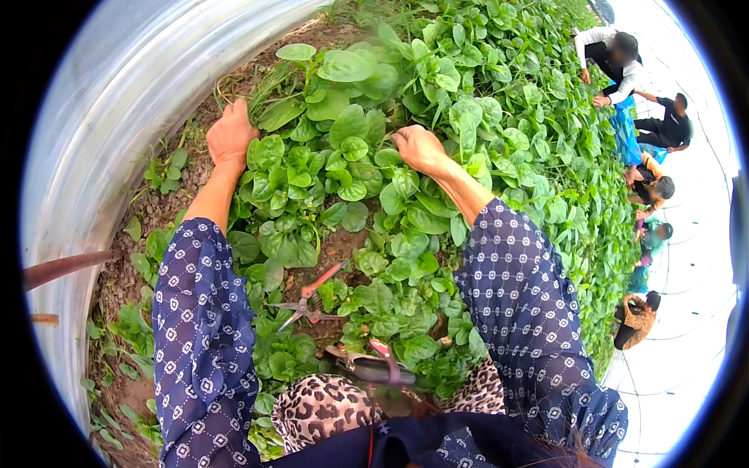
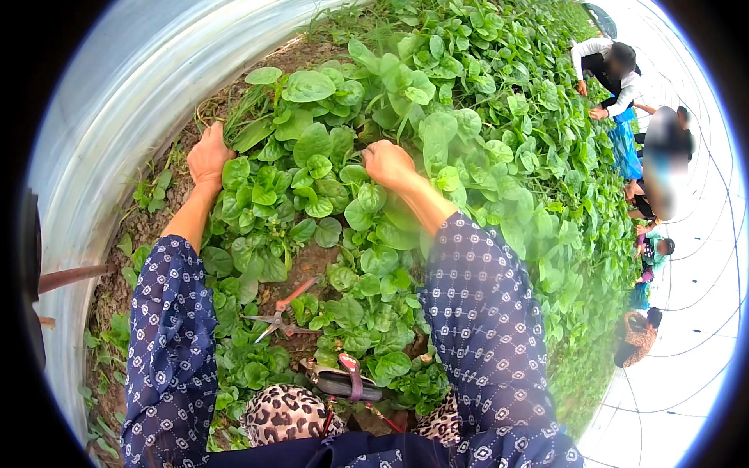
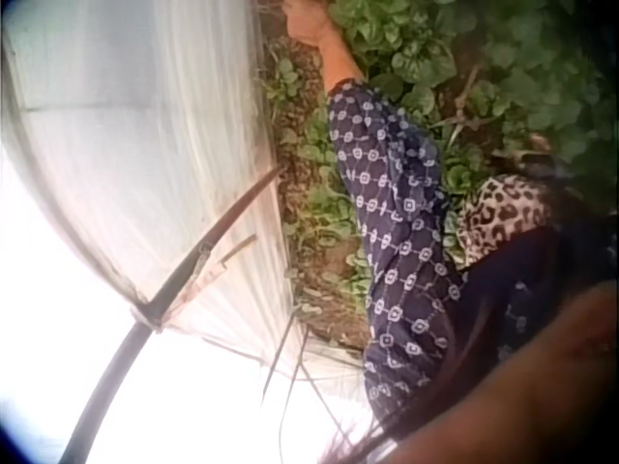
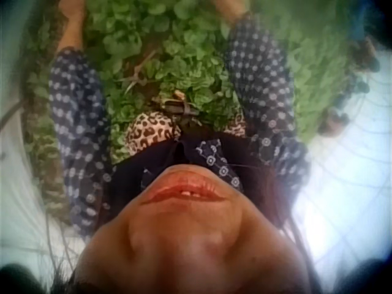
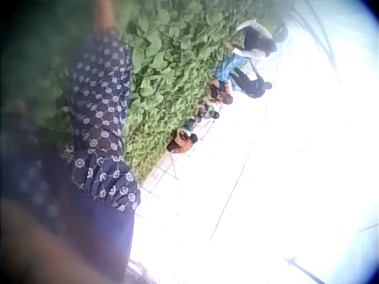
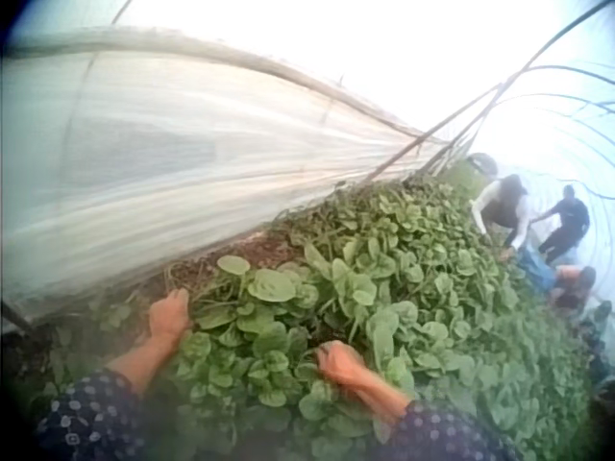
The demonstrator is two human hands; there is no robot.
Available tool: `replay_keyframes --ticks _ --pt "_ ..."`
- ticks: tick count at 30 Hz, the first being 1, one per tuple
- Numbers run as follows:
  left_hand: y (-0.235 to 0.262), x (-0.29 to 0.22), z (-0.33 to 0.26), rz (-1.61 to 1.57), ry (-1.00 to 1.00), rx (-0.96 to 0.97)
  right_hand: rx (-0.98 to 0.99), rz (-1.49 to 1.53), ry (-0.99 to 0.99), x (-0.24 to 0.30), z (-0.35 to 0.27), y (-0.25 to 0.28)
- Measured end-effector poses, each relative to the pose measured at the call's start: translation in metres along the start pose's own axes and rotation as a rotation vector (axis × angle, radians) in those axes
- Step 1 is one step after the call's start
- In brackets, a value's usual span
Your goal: The person uses shears to cut leafy green vegetables from the ground in a greenhouse. They gather the cut leaves and place them into a blue plastic bag. Other workers are visible in the background performing similar harvesting tasks.
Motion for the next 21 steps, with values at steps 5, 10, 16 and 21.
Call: replay_keyframes --ticks 5,10,16,21 --pt "0.002 -0.002 0.000 0.019 -0.001 -0.009 -0.118 -0.080 -0.006 -0.018 -0.004 0.015" --pt "0.004 -0.003 -0.002 0.014 -0.004 -0.026 0.013 0.008 -0.118 -0.032 0.057 0.009" --pt "0.005 -0.003 -0.002 0.016 0.000 -0.023 -0.044 0.095 -0.218 -0.031 0.086 0.004" --pt "0.005 -0.003 -0.001 0.013 -0.024 -0.052 -0.083 0.087 -0.071 -0.033 0.051 -0.002"
Point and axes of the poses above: each hand's wrist, its own z-axis towards the middle knuckle, its own y-axis out of the back of the hand, x = y × z, the point moved 3 cm from there along z, towards the middle knuckle, and after that the axes turned 13 degrees about x, right-handed, at the moved point
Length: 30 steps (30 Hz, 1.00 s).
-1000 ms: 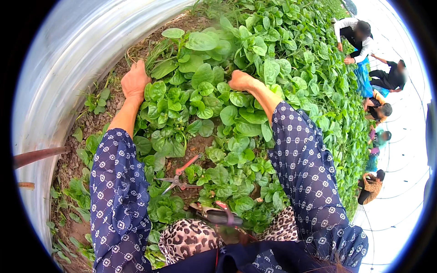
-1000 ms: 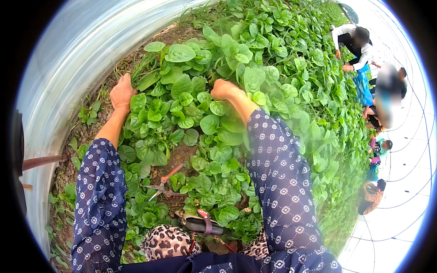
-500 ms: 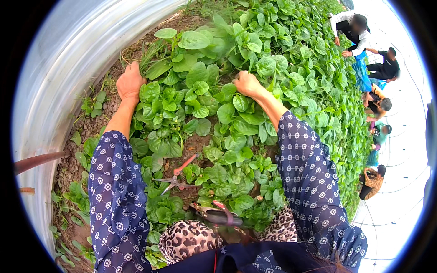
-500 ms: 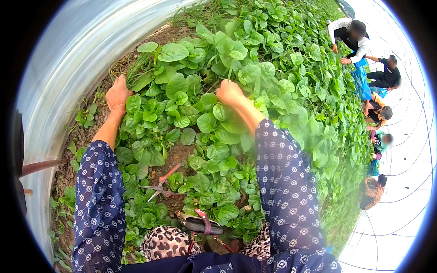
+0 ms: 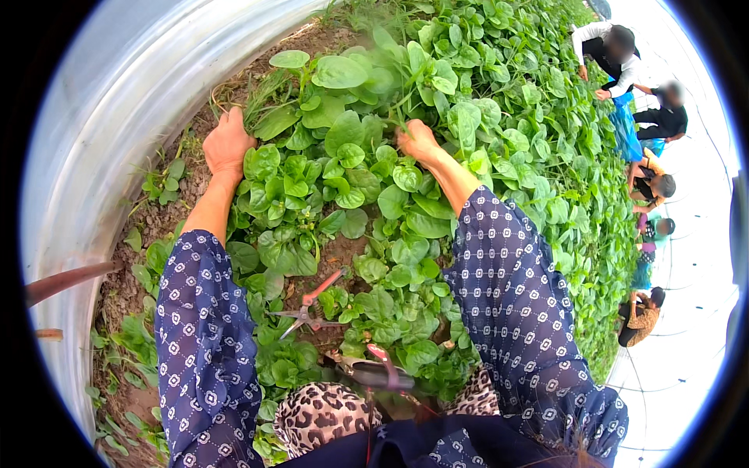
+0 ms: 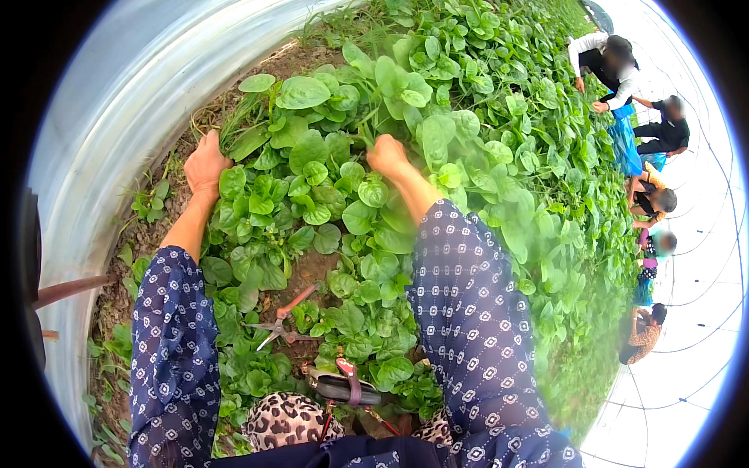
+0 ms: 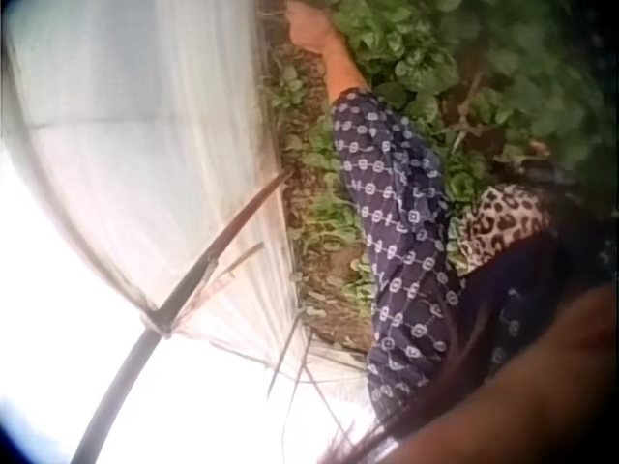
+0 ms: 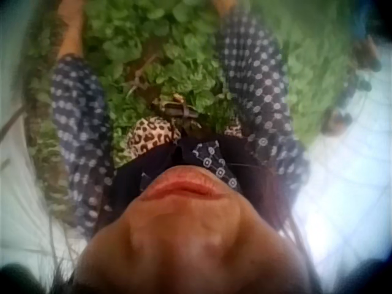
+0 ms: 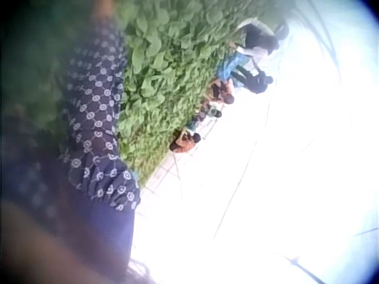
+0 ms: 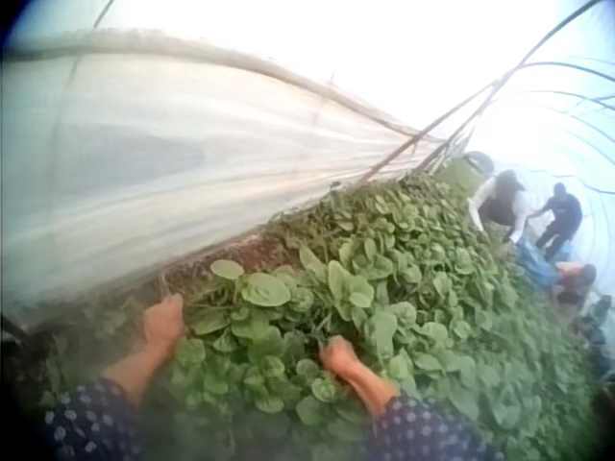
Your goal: The person uses shears to cut leafy green vegetables from the ground in a greenhouse. They gather the cut leaves and place them into a blue plastic bag. Other workers are visible in the background performing similar harvesting tasks.
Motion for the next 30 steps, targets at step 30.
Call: replay_keyframes --ticks 30 --pt "-0.003 0.002 0.002 0.007 0.036 0.052 -0.023 0.282 0.442 0.027 0.016 -0.064"
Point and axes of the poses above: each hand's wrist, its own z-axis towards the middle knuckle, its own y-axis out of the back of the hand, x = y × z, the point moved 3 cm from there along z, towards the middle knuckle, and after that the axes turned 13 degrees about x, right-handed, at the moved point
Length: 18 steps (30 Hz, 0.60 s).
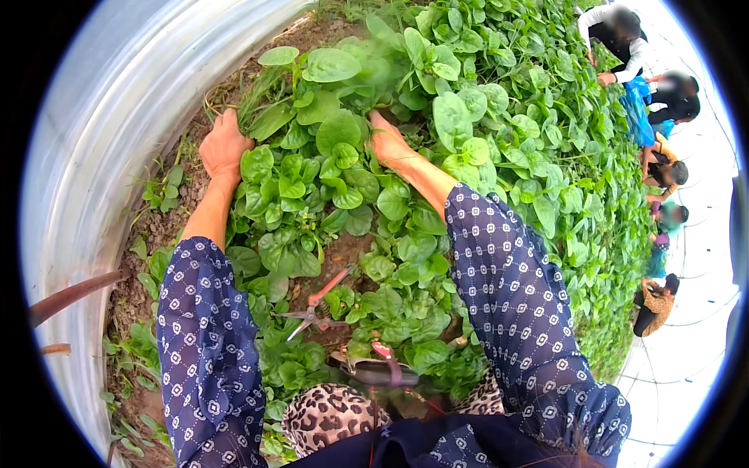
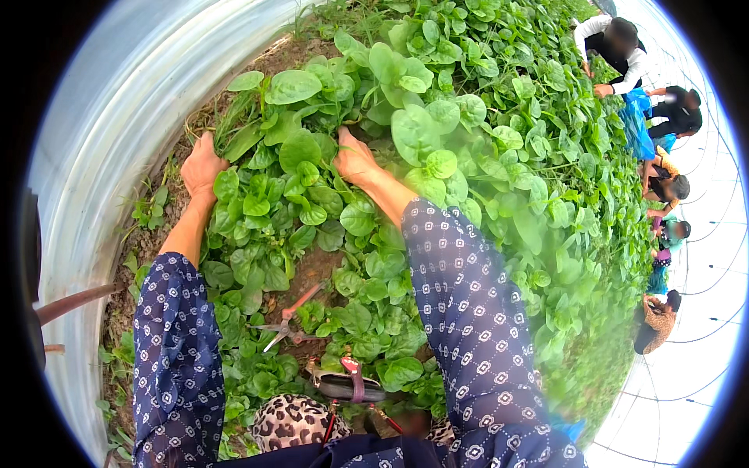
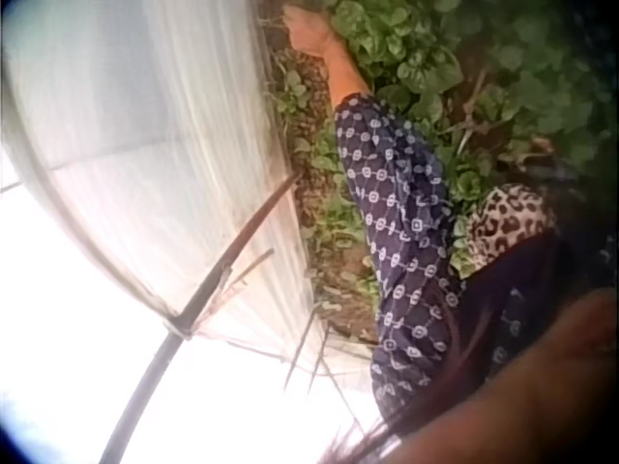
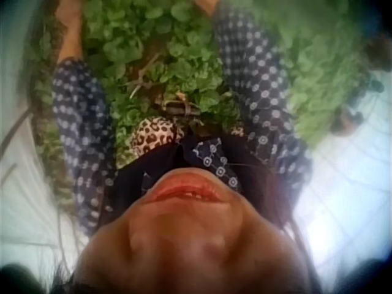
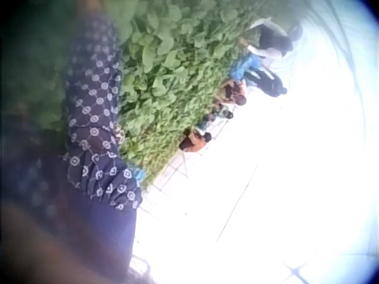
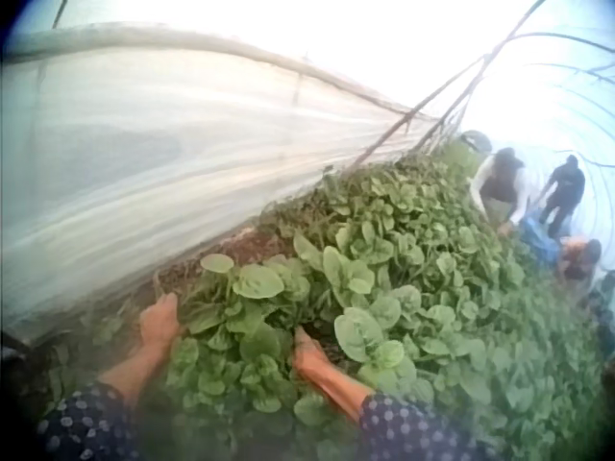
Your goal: The person uses shears to cut leafy green vegetables from the ground in a greenhouse. They gather the cut leaves and place them into a blue plastic bag. Other workers are visible in the background performing similar harvesting tasks.
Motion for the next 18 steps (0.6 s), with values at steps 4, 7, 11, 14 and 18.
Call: replay_keyframes --ticks 4,7,11,14,18 --pt "-0.001 0.000 0.002 0.029 0.018 0.022 -0.008 0.047 -0.108 0.006 -0.005 -0.006" --pt "0.000 0.000 0.002 0.025 0.022 0.017 -0.019 -0.018 -0.150 0.014 -0.009 -0.006" --pt "0.001 -0.001 0.000 0.005 0.007 0.000 0.083 -0.212 -0.183 0.030 -0.011 0.000" --pt "0.001 -0.002 0.000 0.005 -0.002 -0.011 0.162 -0.429 -0.310 0.040 0.008 0.003" --pt "0.002 -0.001 0.000 0.018 0.015 0.012 0.206 -0.657 -0.128 0.042 0.021 -0.002"
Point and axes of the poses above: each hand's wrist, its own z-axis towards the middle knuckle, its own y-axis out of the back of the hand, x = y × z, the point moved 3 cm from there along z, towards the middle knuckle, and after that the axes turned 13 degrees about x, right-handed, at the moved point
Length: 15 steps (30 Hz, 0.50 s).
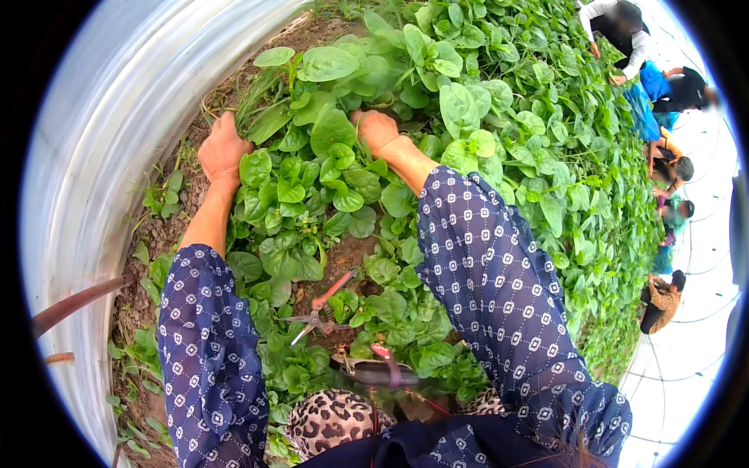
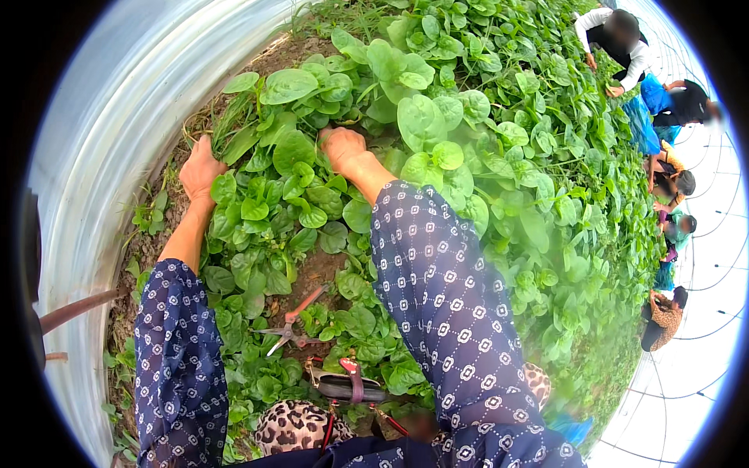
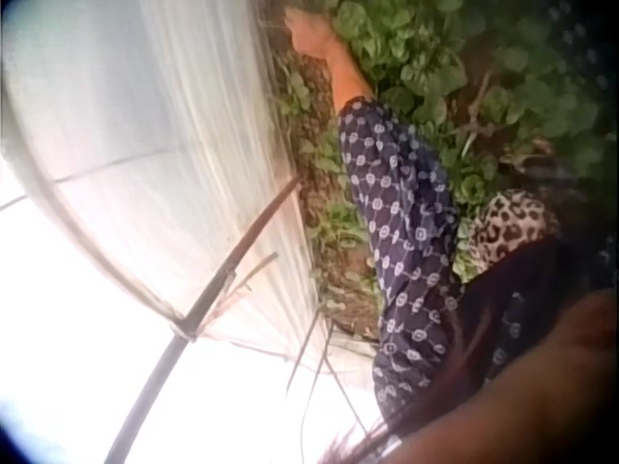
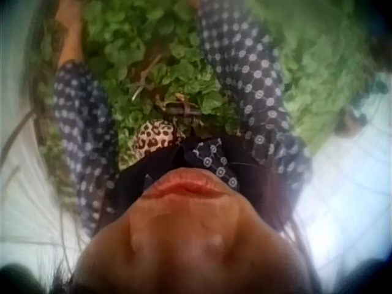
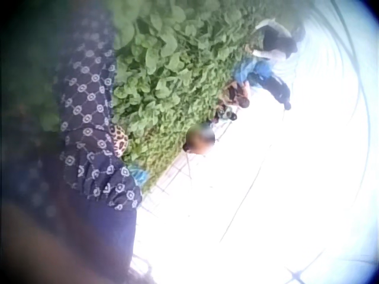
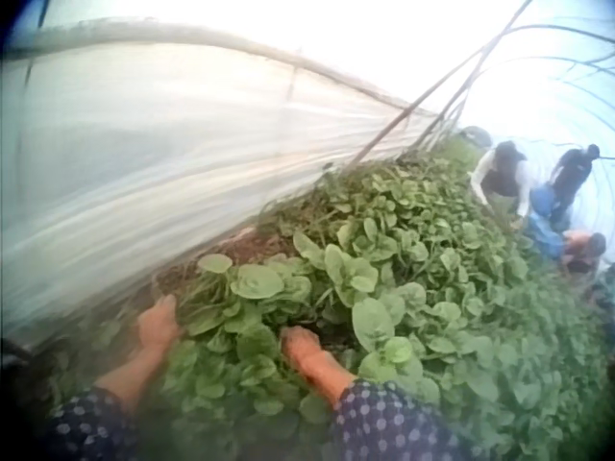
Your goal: The person uses shears to cut leafy green vegetables from the ground in a greenhouse. They gather the cut leaves and place them into a blue plastic bag. Other workers are visible in the background performing similar harvesting tasks.
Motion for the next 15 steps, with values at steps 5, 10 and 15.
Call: replay_keyframes --ticks 5,10,15 --pt "0.001 0.000 0.000 -0.008 0.001 -0.012 -0.129 0.457 0.289 -0.012 -0.011 -0.015" --pt "0.002 0.000 -0.001 -0.018 0.002 0.006 -0.215 0.699 0.322 -0.010 -0.019 -0.017" --pt "0.002 -0.002 0.001 0.006 -0.034 -0.037 -0.290 0.649 -0.019 -0.035 -0.036 0.005"
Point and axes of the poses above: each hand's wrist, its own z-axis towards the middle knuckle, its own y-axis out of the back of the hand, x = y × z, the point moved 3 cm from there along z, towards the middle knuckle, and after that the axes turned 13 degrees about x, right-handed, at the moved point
